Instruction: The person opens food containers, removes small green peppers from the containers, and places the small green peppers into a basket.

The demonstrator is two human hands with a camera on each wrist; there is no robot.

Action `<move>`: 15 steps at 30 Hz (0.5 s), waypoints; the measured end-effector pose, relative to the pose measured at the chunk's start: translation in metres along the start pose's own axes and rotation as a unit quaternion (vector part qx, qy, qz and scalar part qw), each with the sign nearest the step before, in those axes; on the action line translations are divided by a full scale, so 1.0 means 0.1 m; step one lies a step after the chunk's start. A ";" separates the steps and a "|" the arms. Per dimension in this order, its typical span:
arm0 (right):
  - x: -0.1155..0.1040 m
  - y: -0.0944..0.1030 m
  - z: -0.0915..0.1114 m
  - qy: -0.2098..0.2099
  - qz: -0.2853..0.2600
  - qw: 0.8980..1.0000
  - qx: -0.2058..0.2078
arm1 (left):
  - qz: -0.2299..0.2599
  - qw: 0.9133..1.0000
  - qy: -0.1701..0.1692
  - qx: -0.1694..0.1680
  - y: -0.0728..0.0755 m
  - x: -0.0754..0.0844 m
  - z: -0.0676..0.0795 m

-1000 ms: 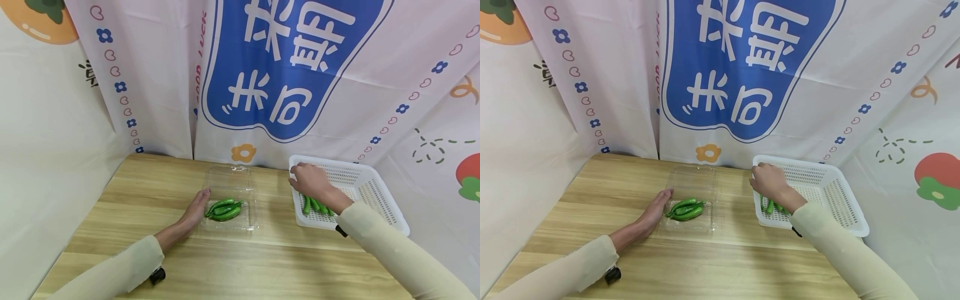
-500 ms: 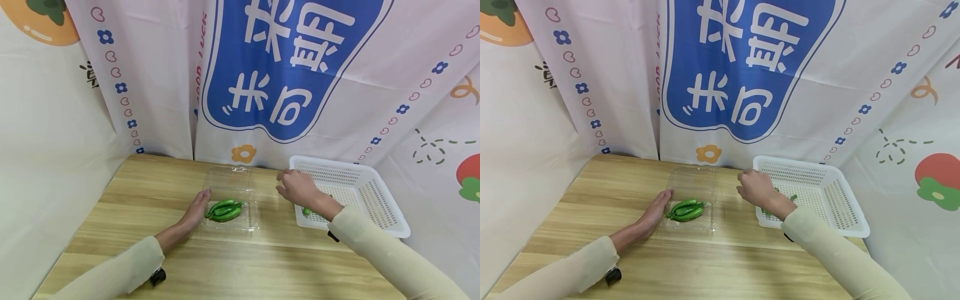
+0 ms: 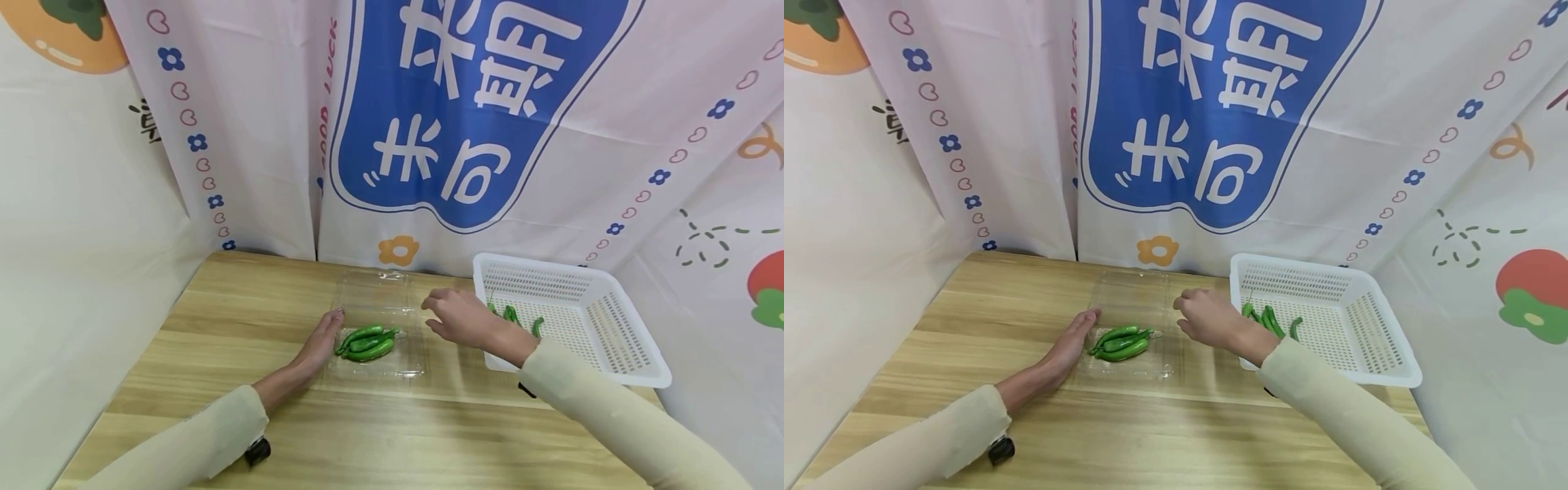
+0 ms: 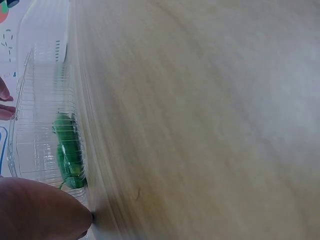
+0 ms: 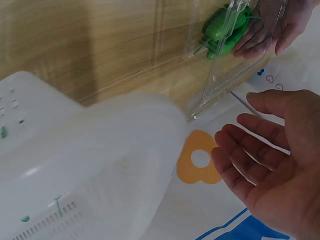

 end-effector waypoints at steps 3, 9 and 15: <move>-0.08 -0.03 -0.06 0.033 -0.018 0.999 -0.006 | -0.001 1.000 0.000 0.000 0.00 0.00 0.00; -0.25 -0.13 -0.17 0.065 -0.042 0.996 -0.043 | -0.004 1.000 0.002 0.006 0.00 0.00 0.00; -0.39 -0.28 -0.27 0.093 -0.064 0.992 -0.064 | -0.004 1.000 0.002 0.005 0.00 0.01 0.00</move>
Point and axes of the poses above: each hand's wrist, its own z-axis away from the middle knuckle, its own y-axis out of the back of the hand, x = y × z, the point moved 3 cm from there along -z, towards the middle knuckle, and after that the axes turned 3 degrees about -z, right-handed, at the moved point
